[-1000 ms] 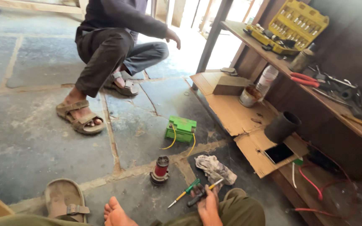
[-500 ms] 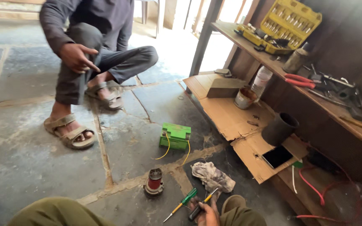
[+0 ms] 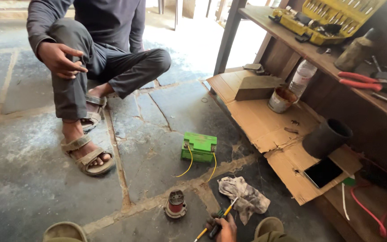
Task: The person sits on the floor and uses a screwdriver to adjust the internal components of a small cylindrical electrical device. They repeatedly insert the screwdriver into the device, rotate it, and test the connection with a green battery pack nearby.
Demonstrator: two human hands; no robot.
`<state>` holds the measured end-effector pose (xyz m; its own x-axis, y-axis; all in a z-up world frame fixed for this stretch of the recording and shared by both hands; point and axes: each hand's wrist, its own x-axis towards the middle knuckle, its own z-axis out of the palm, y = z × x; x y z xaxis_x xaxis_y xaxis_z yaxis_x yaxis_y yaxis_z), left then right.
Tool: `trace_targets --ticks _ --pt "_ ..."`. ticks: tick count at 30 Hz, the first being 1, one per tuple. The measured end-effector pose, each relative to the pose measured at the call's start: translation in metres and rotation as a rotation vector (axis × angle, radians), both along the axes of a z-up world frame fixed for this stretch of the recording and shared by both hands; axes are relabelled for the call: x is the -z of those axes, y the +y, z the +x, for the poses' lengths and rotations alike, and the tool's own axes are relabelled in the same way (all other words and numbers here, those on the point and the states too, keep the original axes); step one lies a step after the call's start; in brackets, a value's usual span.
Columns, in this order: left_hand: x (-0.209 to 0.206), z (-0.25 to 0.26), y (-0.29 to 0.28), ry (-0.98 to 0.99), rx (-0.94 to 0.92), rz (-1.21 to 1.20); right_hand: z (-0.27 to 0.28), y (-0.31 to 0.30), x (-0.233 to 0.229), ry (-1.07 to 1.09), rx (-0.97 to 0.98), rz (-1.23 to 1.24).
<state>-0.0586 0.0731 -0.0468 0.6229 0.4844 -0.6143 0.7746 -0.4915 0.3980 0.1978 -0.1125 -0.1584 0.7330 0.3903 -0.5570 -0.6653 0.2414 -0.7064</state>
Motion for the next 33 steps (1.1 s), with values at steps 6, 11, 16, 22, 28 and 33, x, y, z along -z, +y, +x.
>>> trace_targets --ticks 6,11,16,22,28,33 --pt "-0.048 0.015 -0.005 -0.463 -0.276 0.244 0.004 -0.002 0.022 -0.032 -0.087 -0.078" --pt "-0.106 0.041 0.015 -1.156 -0.231 0.444 0.005 0.0 0.031 0.015 -0.155 -0.139" --pt "-0.1 0.064 0.006 -1.216 -0.117 0.467 0.008 -0.009 0.032 -0.017 -0.21 -0.171" --pt "-0.068 0.062 0.013 -1.097 -0.071 0.335 0.001 -0.003 0.036 -0.087 -0.298 -0.215" --pt "-0.058 0.063 0.011 -1.066 -0.094 0.232 -0.003 -0.003 0.046 -0.485 -0.396 -0.264" --pt "-0.058 0.065 0.01 -1.074 -0.156 0.185 -0.005 0.003 0.048 -0.079 -0.337 -0.334"
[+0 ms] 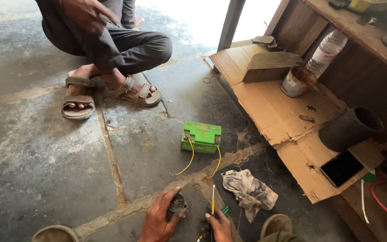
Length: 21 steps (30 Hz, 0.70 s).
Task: The person sits on the floor and uses a screwdriver to adjust the internal components of a small cylindrical electrical device. They repeatedly insert the screwdriver into the device, rotate it, and test the connection with a green battery pack nearby.
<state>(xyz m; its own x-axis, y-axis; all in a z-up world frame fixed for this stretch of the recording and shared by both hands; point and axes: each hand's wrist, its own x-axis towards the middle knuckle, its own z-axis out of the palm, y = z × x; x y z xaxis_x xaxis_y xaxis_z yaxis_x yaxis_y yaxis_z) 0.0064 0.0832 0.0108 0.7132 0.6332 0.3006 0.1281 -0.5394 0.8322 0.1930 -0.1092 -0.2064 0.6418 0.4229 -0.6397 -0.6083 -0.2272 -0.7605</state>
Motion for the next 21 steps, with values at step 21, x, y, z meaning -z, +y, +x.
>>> trace_targets --ticks 21 --pt "0.013 -0.003 -0.013 -0.06 -0.051 0.067 -0.008 0.003 -0.004 -0.111 -0.067 0.236"
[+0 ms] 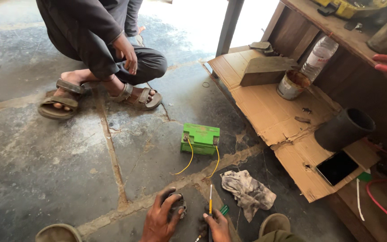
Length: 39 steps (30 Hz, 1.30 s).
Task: The person sits on the floor and uses a screwdriver to adjust the internal components of a small cylindrical electrical device. They repeatedly insert the screwdriver into the device, rotate it, and test the connection with a green battery pack nearby.
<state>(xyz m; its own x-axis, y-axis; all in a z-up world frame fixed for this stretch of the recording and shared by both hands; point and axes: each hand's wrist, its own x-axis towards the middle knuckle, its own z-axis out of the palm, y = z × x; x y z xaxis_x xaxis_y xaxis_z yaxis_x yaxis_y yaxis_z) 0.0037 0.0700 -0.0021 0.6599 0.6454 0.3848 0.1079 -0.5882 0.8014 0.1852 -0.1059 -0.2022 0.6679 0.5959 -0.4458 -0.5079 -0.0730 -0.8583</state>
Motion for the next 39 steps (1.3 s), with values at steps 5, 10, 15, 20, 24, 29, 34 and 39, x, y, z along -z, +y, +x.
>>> trace_targets --ticks 5,10,15,20,24,29,34,39 --pt "-0.008 -0.001 -0.001 -0.029 -0.027 0.109 -0.001 -0.001 -0.002 0.036 -0.01 -0.023" --pt "-0.01 0.001 -0.003 -0.025 -0.045 0.167 -0.001 0.004 -0.004 -0.047 -0.031 -0.033" --pt "-0.004 0.0 0.001 -0.024 -0.073 0.17 -0.007 0.017 -0.014 0.014 -0.102 0.063" --pt "0.002 -0.002 0.0 0.029 -0.021 0.136 -0.012 0.017 -0.031 0.046 -0.205 0.078" --pt "0.0 -0.001 0.0 0.007 0.02 0.148 -0.013 0.022 -0.032 -0.08 -0.193 0.067" --pt "0.002 -0.004 0.0 -0.03 0.052 0.18 -0.005 0.024 -0.022 -0.068 -0.213 0.237" --pt "0.014 -0.004 0.0 -0.148 0.013 0.189 -0.003 0.03 -0.032 -0.004 -0.124 0.412" --pt "0.018 -0.006 0.002 -0.037 0.017 0.144 0.014 0.022 -0.066 0.173 -0.274 0.046"
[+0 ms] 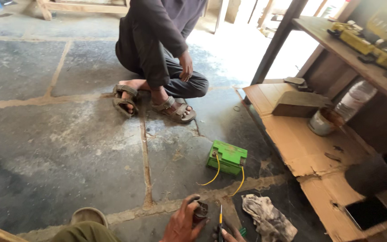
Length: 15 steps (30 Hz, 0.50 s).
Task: The person sits on the floor and uses a screwdriver to adjust the internal components of a small cylindrical electrical device. They repeatedly insert the screwdriver into the device, rotate it, and test the connection with a green battery pack nearby.
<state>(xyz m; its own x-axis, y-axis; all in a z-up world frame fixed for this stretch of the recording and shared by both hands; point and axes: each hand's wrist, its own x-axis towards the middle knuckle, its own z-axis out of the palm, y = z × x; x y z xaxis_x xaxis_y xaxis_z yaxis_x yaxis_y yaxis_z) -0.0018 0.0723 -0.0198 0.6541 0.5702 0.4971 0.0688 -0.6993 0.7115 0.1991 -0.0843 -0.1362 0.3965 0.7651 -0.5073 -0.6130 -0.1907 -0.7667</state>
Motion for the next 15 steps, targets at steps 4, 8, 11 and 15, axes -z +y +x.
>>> trace_targets --ticks 4,8,11,15 --pt "-0.011 -0.004 -0.003 -0.003 -0.057 0.066 -0.001 -0.005 -0.001 -0.029 0.062 -0.032" --pt "-0.024 -0.009 -0.007 -0.063 -0.093 0.152 0.001 -0.012 0.01 -0.053 0.114 -0.11" --pt "-0.031 -0.01 -0.009 -0.089 -0.079 0.322 0.0 -0.018 0.013 0.025 0.18 -0.181" --pt "-0.035 -0.009 -0.013 -0.1 -0.081 0.406 -0.005 -0.022 0.008 0.11 0.229 -0.125"
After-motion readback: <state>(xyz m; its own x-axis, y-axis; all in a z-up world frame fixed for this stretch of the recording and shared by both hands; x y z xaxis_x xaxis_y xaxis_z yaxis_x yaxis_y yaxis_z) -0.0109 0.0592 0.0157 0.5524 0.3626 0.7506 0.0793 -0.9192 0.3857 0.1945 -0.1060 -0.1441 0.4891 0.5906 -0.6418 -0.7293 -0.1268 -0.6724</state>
